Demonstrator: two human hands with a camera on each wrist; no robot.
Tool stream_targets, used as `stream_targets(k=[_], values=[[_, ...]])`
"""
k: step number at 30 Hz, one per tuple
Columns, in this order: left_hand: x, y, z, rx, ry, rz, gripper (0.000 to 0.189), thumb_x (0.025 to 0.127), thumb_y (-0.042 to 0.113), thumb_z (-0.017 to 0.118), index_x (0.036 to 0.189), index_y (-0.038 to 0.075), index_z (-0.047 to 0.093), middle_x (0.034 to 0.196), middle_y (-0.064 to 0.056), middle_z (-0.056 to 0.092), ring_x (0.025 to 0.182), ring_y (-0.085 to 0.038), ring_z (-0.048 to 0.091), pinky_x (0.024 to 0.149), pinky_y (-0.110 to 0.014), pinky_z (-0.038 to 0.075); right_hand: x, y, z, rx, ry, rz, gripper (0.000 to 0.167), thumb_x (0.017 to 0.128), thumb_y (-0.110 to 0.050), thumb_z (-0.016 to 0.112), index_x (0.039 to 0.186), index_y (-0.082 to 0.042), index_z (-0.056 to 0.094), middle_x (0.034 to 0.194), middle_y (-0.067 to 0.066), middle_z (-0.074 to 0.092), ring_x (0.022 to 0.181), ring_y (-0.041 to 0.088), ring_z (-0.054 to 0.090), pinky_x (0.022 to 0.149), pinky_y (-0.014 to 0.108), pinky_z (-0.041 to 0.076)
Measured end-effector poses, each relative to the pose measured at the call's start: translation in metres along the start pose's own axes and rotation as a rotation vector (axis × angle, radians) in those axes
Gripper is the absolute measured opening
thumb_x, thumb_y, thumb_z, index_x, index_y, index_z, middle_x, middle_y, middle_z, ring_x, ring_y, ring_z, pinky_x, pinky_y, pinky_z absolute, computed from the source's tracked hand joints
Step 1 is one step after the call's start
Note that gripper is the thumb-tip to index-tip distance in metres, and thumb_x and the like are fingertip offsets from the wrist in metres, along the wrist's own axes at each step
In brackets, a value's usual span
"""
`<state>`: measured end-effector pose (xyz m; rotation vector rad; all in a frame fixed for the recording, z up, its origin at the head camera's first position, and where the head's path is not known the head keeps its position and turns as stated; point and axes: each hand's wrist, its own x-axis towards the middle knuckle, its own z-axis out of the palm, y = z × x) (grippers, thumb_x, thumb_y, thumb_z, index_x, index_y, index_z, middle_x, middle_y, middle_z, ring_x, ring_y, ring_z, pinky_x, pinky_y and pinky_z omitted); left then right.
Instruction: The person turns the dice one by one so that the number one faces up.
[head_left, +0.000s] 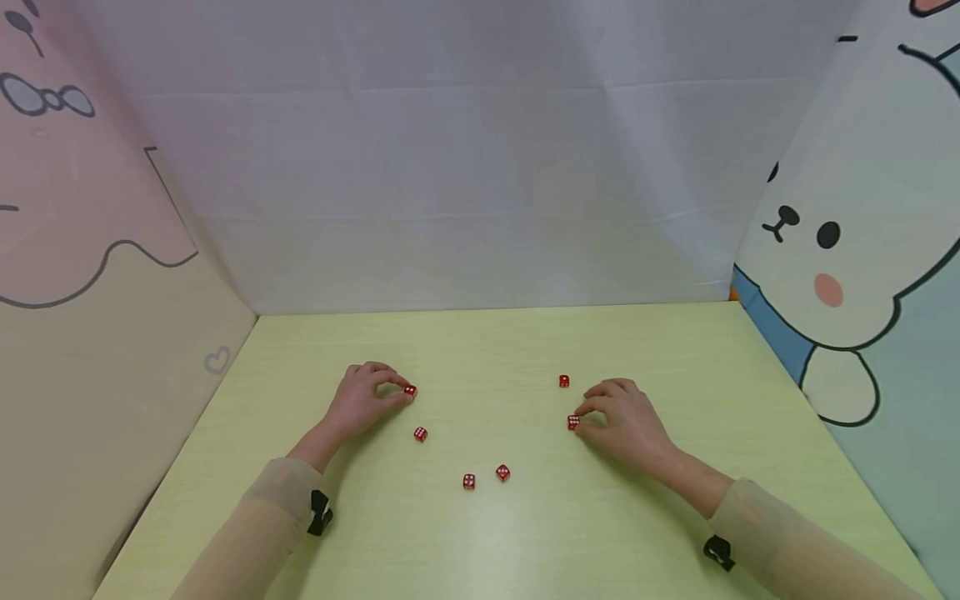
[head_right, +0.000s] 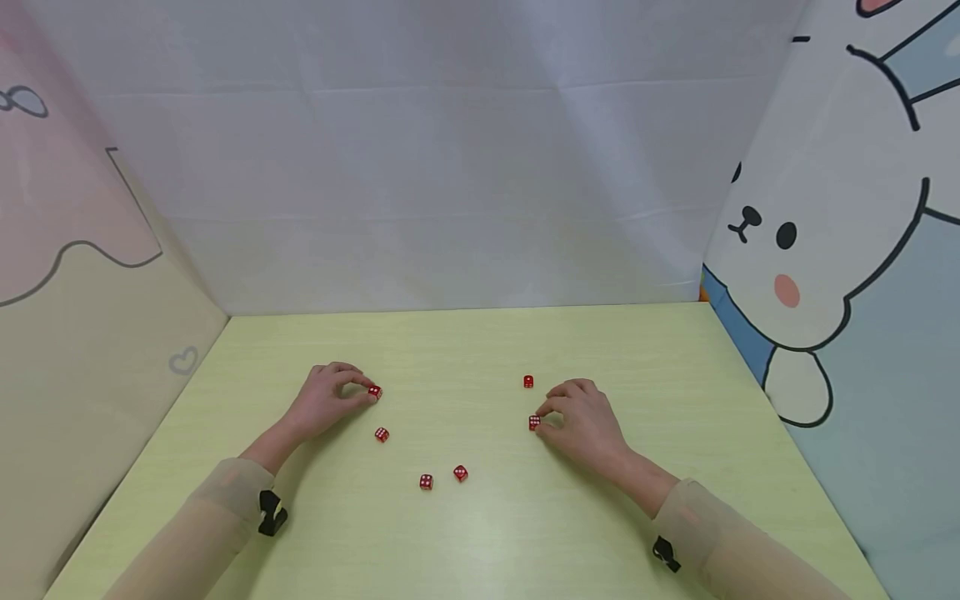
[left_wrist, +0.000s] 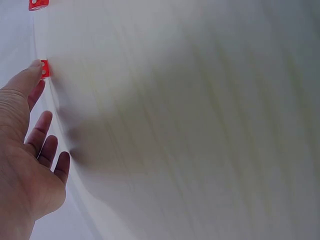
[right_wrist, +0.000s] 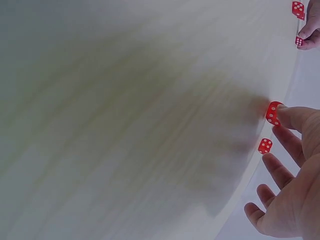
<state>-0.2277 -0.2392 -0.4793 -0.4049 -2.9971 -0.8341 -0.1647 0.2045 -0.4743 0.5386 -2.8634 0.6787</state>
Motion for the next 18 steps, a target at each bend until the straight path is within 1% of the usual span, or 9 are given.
stream_targets(k=[9, 18], values=[[0.0006, 0.0026, 0.0029, 0.016, 0.017, 0.003, 0.027, 0.09, 0.042, 0.08, 0.109, 0.022, 0.079, 0.131, -0.014, 0.06, 0.122, -0.043, 0.045, 0.101, -0.058, 0.039, 0.0, 0.0001, 0.0005, -0.016, -0.011, -0.001, 0.011, 0.083, -0.025, 0.085, 0.092, -0.022, 0.082, 0.116, 0.005, 0.069, 0.122, 0.041, 0.051, 0.097, 0.062, 0.043], [0.0006, 0.0041, 0.0045, 0.027, 0.03, 0.008, 0.025, 0.089, 0.04, 0.081, 0.105, 0.021, 0.079, 0.13, -0.013, 0.061, 0.123, -0.043, 0.046, 0.102, -0.058, 0.039, 0.0009, 0.0003, 0.0017, -0.055, -0.002, -0.028, 0.01, 0.083, -0.027, 0.086, 0.089, -0.022, 0.081, 0.115, 0.006, 0.07, 0.121, 0.039, 0.052, 0.099, 0.06, 0.043]])
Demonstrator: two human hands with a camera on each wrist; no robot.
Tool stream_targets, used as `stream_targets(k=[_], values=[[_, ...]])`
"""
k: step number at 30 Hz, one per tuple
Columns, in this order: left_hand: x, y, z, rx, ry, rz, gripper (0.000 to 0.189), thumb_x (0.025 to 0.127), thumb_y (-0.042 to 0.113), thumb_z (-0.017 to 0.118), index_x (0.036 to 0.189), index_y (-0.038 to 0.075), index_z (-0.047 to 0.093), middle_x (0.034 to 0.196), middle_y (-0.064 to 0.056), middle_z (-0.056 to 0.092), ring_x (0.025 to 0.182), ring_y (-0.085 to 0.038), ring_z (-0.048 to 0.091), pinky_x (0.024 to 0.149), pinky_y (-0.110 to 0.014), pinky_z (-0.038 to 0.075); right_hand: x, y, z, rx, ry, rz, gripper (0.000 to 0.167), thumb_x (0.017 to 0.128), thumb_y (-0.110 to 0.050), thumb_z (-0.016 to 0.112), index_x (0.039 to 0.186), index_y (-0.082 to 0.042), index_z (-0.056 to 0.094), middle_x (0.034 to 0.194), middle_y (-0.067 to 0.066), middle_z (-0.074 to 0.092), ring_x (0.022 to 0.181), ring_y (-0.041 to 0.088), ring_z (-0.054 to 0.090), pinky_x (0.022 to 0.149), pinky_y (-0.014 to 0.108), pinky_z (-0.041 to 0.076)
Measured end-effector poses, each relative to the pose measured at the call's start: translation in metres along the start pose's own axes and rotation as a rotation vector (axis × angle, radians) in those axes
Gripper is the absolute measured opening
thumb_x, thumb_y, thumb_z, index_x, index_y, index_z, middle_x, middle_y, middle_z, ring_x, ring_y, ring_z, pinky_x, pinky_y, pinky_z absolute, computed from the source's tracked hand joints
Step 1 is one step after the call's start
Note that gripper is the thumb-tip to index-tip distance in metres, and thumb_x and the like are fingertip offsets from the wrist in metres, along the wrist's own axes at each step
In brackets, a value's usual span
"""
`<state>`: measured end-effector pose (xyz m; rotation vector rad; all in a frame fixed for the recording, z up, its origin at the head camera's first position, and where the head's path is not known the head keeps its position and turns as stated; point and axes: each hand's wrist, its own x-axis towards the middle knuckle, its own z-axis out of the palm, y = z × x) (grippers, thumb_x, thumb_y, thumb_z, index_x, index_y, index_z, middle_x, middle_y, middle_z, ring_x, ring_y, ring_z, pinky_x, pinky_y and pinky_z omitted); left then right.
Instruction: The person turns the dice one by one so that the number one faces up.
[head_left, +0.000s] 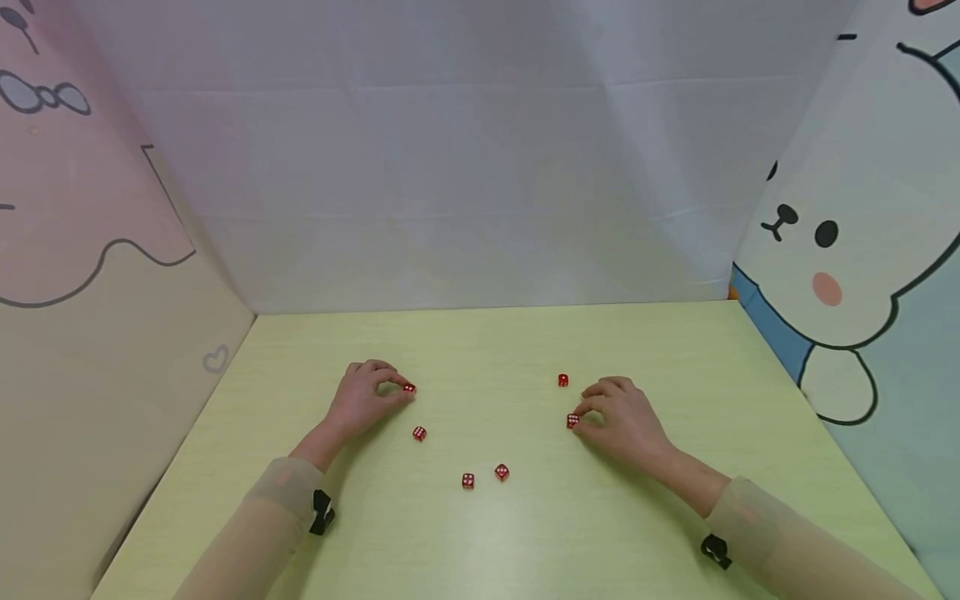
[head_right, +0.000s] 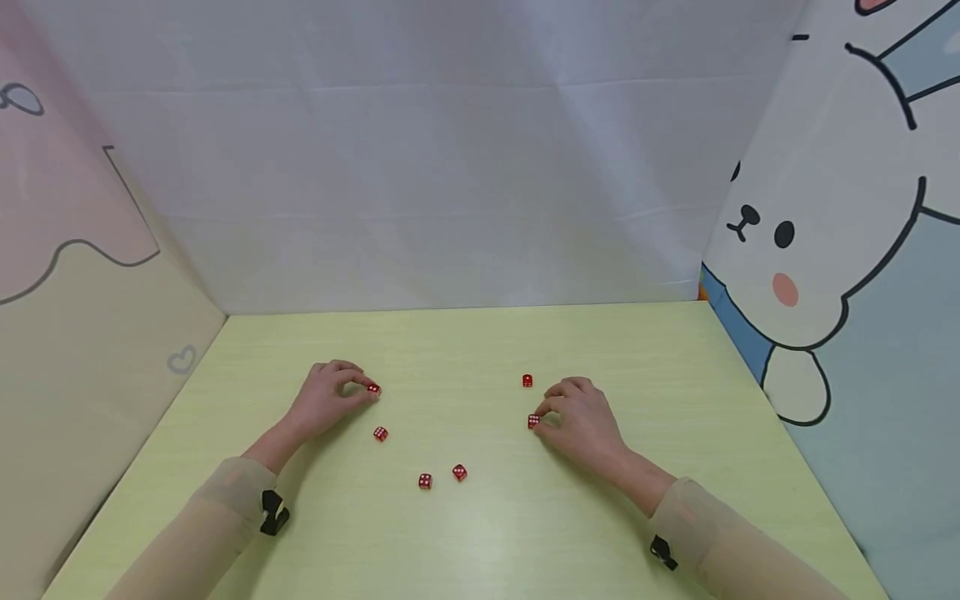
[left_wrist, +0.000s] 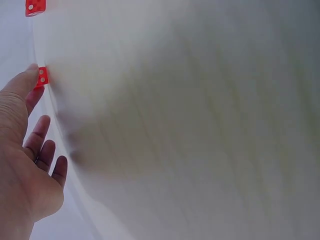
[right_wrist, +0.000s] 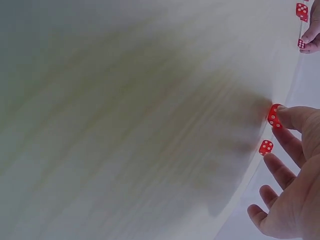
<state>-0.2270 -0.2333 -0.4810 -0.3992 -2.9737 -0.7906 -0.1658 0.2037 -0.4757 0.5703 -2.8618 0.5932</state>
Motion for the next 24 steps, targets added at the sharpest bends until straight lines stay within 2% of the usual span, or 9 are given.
stream_targets(k=[5, 12, 17, 24], values=[[0.001, -0.0002, 0.001, -0.004, -0.003, -0.009, 0.026, 0.089, 0.04, 0.081, 0.104, 0.019, 0.079, 0.132, -0.013, 0.06, 0.125, -0.044, 0.045, 0.103, -0.058, 0.039, 0.0004, 0.0006, 0.0013, 0.019, 0.004, 0.011, 0.008, 0.083, -0.027, 0.085, 0.089, -0.022, 0.082, 0.114, 0.005, 0.07, 0.12, 0.039, 0.053, 0.099, 0.059, 0.044], [0.0012, -0.0001, 0.0009, -0.008, -0.011, -0.014, 0.025, 0.09, 0.039, 0.08, 0.104, 0.018, 0.079, 0.131, -0.014, 0.06, 0.124, -0.044, 0.045, 0.102, -0.058, 0.039, 0.0014, 0.0031, -0.0002, 0.191, -0.03, 0.122, 0.009, 0.086, -0.024, 0.083, 0.095, -0.022, 0.083, 0.117, 0.007, 0.07, 0.123, 0.04, 0.05, 0.104, 0.059, 0.039], [0.0004, 0.0022, -0.0011, -0.013, -0.019, -0.016, 0.025, 0.091, 0.039, 0.079, 0.105, 0.019, 0.078, 0.131, -0.015, 0.06, 0.124, -0.044, 0.045, 0.102, -0.058, 0.039, 0.001, 0.003, -0.0001, 0.258, -0.05, 0.168, 0.011, 0.087, -0.026, 0.083, 0.097, -0.022, 0.083, 0.12, 0.008, 0.069, 0.126, 0.041, 0.047, 0.107, 0.059, 0.036], [-0.0004, 0.0031, -0.0019, -0.018, -0.025, -0.022, 0.025, 0.091, 0.04, 0.078, 0.105, 0.019, 0.078, 0.13, -0.014, 0.06, 0.122, -0.044, 0.045, 0.101, -0.058, 0.04, -0.0017, 0.0006, 0.0061, 0.309, -0.037, 0.184, 0.013, 0.086, -0.027, 0.084, 0.098, -0.022, 0.083, 0.122, 0.009, 0.068, 0.129, 0.043, 0.044, 0.109, 0.059, 0.031]])
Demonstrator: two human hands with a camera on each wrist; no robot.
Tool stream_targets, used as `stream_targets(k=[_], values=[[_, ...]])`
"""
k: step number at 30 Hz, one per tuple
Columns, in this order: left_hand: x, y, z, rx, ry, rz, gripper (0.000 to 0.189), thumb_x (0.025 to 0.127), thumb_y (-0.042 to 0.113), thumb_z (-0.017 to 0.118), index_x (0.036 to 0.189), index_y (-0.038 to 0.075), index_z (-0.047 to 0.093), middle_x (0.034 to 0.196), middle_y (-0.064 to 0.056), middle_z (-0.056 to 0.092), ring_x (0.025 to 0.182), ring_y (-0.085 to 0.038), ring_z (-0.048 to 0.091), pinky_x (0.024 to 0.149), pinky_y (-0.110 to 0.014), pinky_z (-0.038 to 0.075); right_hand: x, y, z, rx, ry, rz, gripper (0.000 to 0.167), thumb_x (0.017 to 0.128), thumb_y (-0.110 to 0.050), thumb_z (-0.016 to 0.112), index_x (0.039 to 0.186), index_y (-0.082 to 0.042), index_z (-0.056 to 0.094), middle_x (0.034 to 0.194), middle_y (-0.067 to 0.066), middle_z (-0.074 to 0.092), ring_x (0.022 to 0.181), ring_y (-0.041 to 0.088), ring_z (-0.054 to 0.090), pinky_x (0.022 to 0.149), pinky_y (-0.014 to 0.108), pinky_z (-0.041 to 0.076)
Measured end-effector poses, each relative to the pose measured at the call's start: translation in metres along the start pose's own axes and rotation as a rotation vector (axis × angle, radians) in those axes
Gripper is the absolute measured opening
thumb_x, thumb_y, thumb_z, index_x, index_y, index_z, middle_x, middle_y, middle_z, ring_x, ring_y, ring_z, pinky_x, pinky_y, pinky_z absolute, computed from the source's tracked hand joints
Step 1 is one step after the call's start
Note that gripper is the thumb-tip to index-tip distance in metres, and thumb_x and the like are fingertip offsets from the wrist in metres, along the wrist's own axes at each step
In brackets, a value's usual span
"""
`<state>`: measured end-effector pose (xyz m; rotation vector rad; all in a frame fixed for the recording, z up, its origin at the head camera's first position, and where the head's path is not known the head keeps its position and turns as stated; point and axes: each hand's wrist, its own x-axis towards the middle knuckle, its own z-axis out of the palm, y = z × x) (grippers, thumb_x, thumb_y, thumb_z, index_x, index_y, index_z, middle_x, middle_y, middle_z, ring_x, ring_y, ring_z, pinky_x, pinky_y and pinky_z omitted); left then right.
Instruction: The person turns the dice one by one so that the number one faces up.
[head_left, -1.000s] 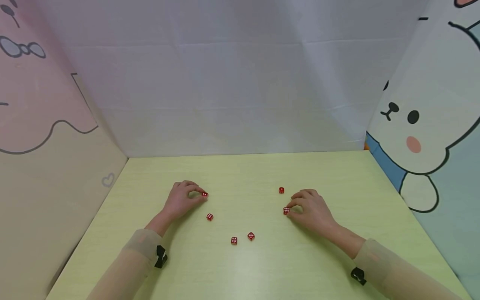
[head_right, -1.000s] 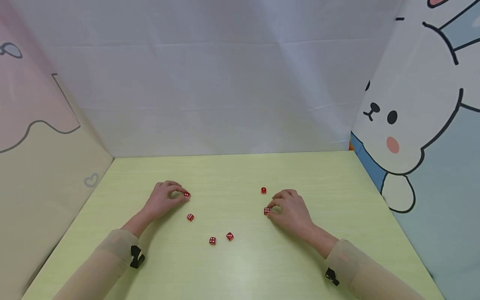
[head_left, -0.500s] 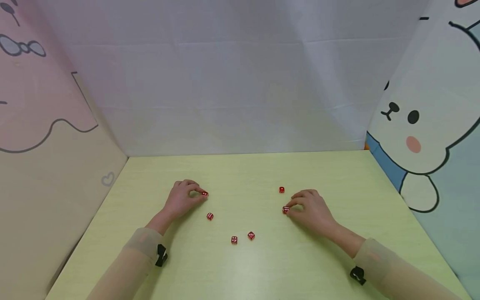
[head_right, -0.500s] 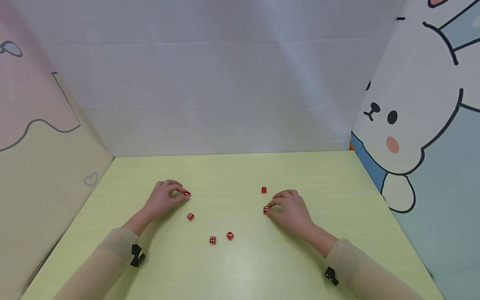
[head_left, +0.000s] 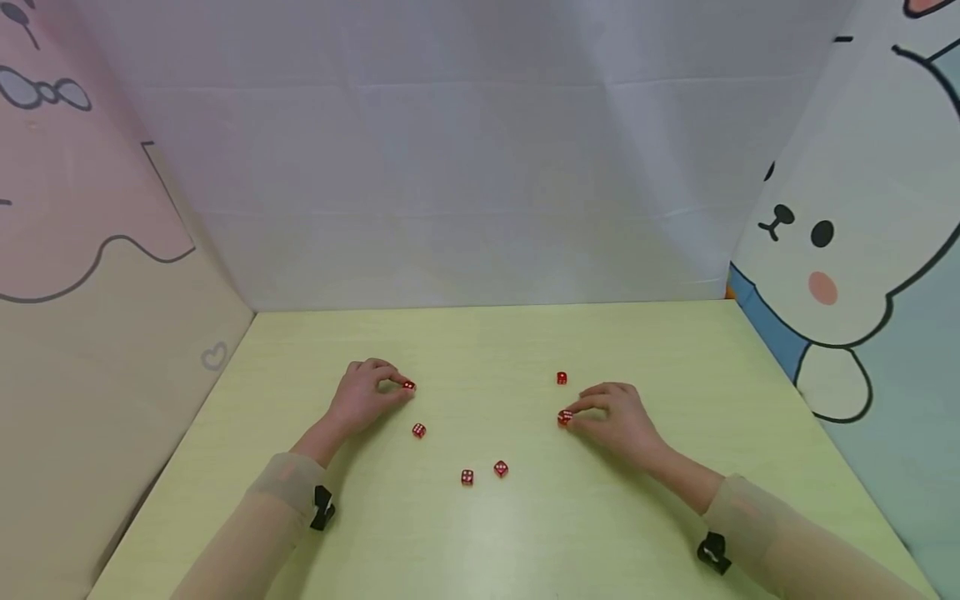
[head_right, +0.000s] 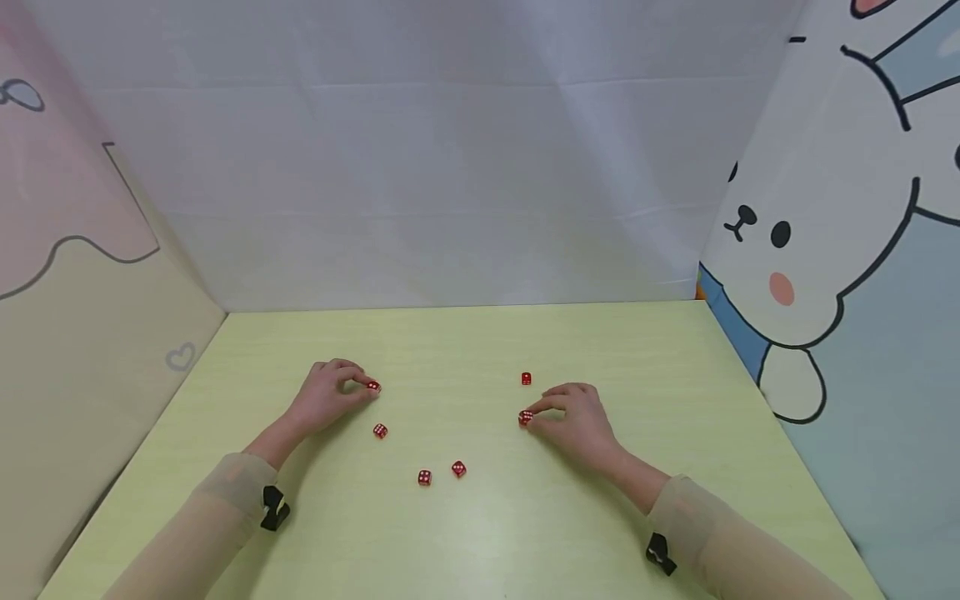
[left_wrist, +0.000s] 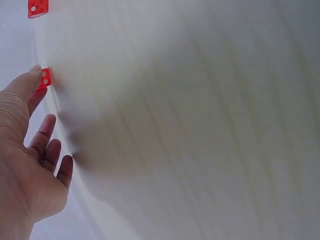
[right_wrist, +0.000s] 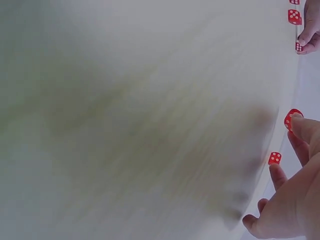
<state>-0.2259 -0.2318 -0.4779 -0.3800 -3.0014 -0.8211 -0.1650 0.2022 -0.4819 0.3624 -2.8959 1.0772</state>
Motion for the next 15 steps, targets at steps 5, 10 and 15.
stream_targets(k=[5, 10, 15], values=[[-0.0002, -0.0015, 0.001, -0.001, -0.003, -0.001, 0.025, 0.092, 0.039, 0.078, 0.106, 0.019, 0.078, 0.13, -0.014, 0.061, 0.121, -0.043, 0.046, 0.1, -0.058, 0.04, -0.003, -0.0016, 0.0026, 0.034, -0.007, 0.031, 0.015, 0.088, -0.027, 0.083, 0.102, -0.021, 0.083, 0.127, 0.011, 0.065, 0.133, 0.044, 0.039, 0.11, 0.062, 0.03], [-0.0007, -0.003, 0.0025, -0.007, -0.004, -0.006, 0.024, 0.092, 0.039, 0.078, 0.106, 0.02, 0.078, 0.13, -0.014, 0.06, 0.121, -0.043, 0.046, 0.1, -0.057, 0.04, -0.0066, -0.0028, 0.0034, 0.057, -0.009, 0.049, 0.016, 0.089, -0.027, 0.081, 0.104, -0.02, 0.082, 0.129, 0.012, 0.063, 0.134, 0.043, 0.036, 0.109, 0.063, 0.03], [-0.0007, -0.0041, 0.0037, -0.002, -0.005, -0.002, 0.024, 0.092, 0.04, 0.078, 0.105, 0.02, 0.078, 0.13, -0.014, 0.06, 0.121, -0.043, 0.046, 0.1, -0.057, 0.04, -0.0091, -0.0017, 0.0051, 0.058, -0.01, 0.052, 0.016, 0.09, -0.027, 0.081, 0.104, -0.021, 0.082, 0.13, 0.011, 0.062, 0.136, 0.042, 0.033, 0.109, 0.063, 0.03]])
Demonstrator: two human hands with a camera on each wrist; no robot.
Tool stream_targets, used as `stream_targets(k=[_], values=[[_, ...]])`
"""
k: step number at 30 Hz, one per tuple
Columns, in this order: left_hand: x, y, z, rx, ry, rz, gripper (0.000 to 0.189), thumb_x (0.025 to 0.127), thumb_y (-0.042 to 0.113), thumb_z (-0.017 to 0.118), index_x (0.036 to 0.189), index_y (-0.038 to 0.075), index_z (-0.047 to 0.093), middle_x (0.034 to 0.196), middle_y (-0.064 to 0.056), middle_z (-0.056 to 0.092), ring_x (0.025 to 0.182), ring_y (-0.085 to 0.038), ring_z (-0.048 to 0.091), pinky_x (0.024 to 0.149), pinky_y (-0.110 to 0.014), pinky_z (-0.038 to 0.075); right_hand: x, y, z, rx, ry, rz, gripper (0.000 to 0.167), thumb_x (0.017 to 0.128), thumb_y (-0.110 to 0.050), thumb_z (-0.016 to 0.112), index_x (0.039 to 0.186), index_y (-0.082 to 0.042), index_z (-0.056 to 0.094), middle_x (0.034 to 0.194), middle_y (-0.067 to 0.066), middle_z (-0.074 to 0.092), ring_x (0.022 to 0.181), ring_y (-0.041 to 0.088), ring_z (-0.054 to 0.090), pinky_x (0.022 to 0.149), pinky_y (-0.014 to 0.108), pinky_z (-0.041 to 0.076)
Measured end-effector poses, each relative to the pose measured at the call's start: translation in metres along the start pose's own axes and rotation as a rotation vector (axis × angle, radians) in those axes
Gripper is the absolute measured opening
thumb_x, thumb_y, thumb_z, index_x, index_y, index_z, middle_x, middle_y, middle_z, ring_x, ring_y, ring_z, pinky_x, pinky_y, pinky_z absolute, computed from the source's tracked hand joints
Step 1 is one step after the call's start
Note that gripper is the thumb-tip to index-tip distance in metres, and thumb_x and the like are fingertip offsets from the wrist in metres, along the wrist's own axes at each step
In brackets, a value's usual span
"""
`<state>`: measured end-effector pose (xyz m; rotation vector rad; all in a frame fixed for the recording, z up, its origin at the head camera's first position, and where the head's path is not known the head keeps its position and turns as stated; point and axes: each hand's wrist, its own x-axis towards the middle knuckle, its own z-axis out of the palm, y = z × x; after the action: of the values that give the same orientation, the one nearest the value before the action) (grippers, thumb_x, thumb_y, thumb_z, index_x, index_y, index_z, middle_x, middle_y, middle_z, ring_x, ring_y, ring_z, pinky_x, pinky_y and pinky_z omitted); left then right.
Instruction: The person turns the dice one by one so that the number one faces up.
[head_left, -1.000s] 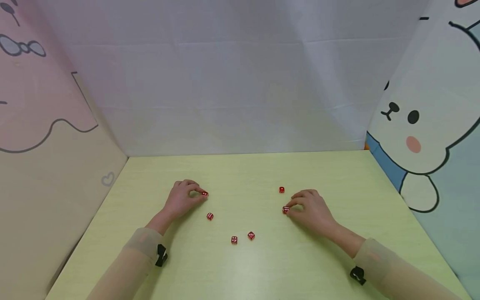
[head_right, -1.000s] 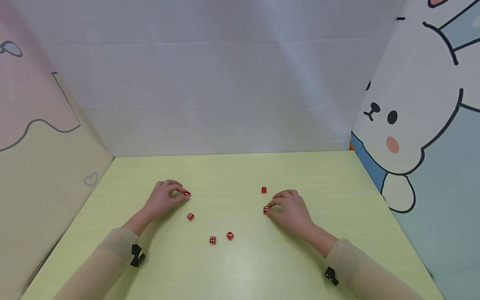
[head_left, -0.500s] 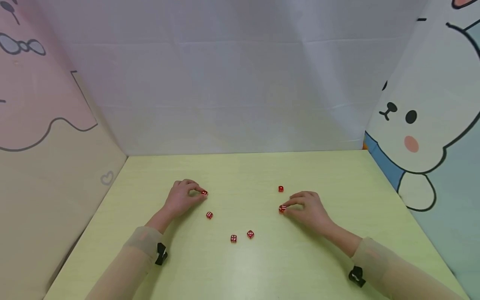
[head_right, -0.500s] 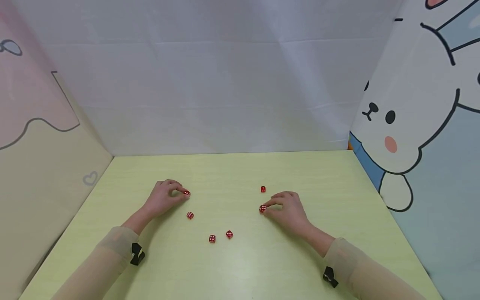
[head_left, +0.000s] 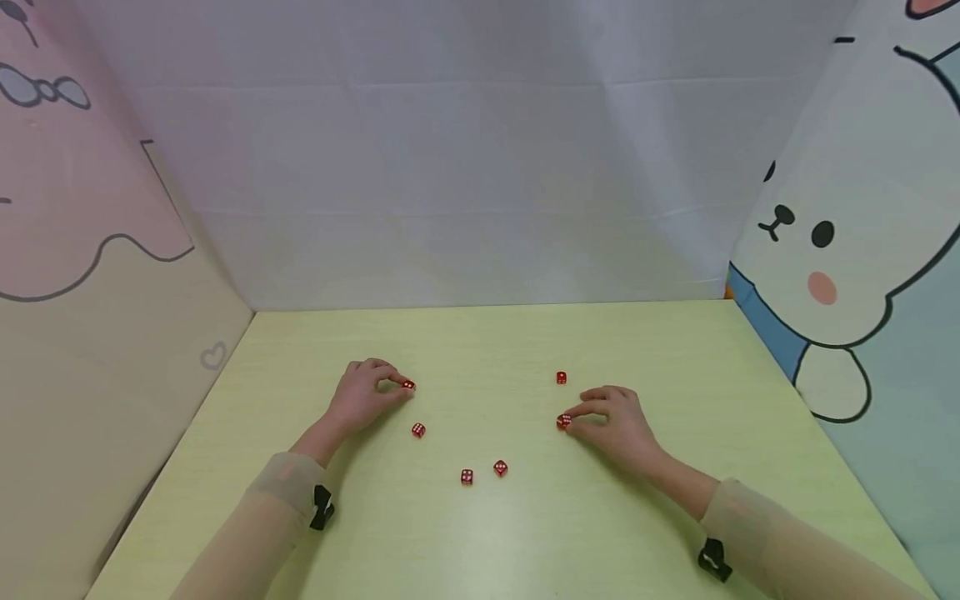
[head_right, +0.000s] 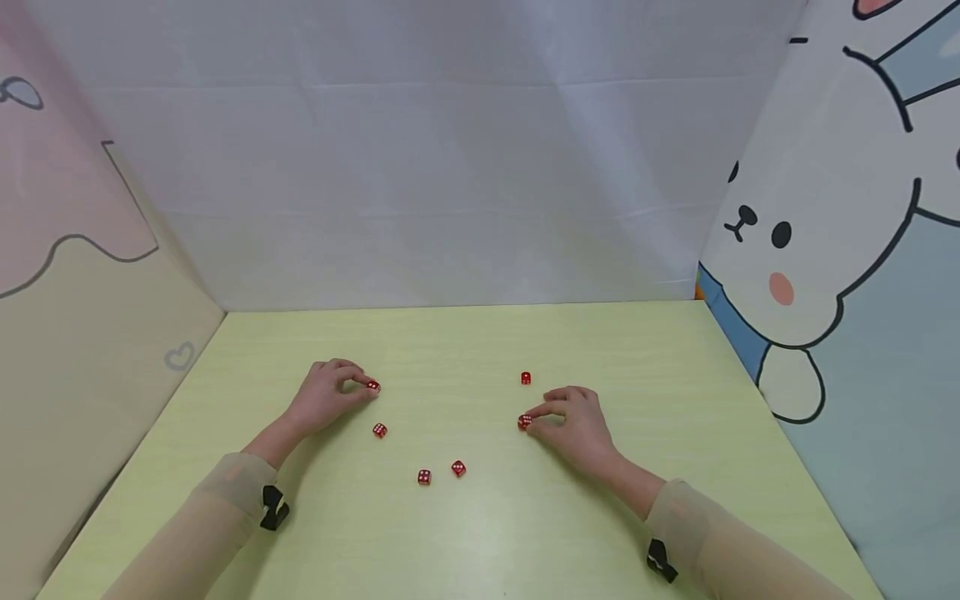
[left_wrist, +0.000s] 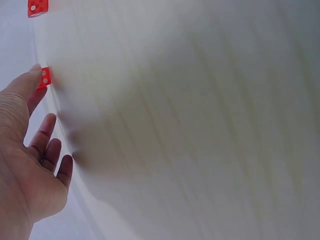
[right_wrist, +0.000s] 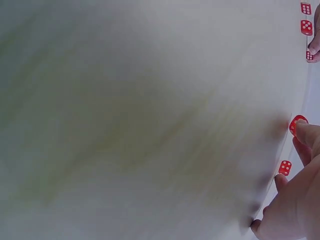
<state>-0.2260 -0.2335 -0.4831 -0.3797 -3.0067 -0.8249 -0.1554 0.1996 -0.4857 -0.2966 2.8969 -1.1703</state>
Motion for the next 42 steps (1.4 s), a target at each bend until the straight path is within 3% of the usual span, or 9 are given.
stream_targets(k=[19, 42], values=[[0.001, -0.002, 0.001, 0.004, 0.0, -0.002, 0.025, 0.092, 0.041, 0.078, 0.105, 0.02, 0.078, 0.13, -0.014, 0.061, 0.122, -0.044, 0.046, 0.101, -0.057, 0.04, -0.003, 0.007, -0.003, -0.08, 0.023, -0.051, 0.012, 0.089, -0.024, 0.082, 0.101, -0.02, 0.082, 0.129, 0.011, 0.061, 0.132, 0.04, 0.038, 0.104, 0.06, 0.038], [0.0, -0.002, 0.002, -0.023, 0.016, 0.003, 0.026, 0.09, 0.039, 0.08, 0.109, 0.02, 0.079, 0.13, -0.015, 0.06, 0.124, -0.045, 0.043, 0.102, -0.057, 0.038, -0.003, 0.01, 0.0, -0.111, 0.057, -0.106, 0.012, 0.087, -0.022, 0.084, 0.098, -0.02, 0.082, 0.124, 0.009, 0.063, 0.128, 0.038, 0.041, 0.103, 0.058, 0.039]])
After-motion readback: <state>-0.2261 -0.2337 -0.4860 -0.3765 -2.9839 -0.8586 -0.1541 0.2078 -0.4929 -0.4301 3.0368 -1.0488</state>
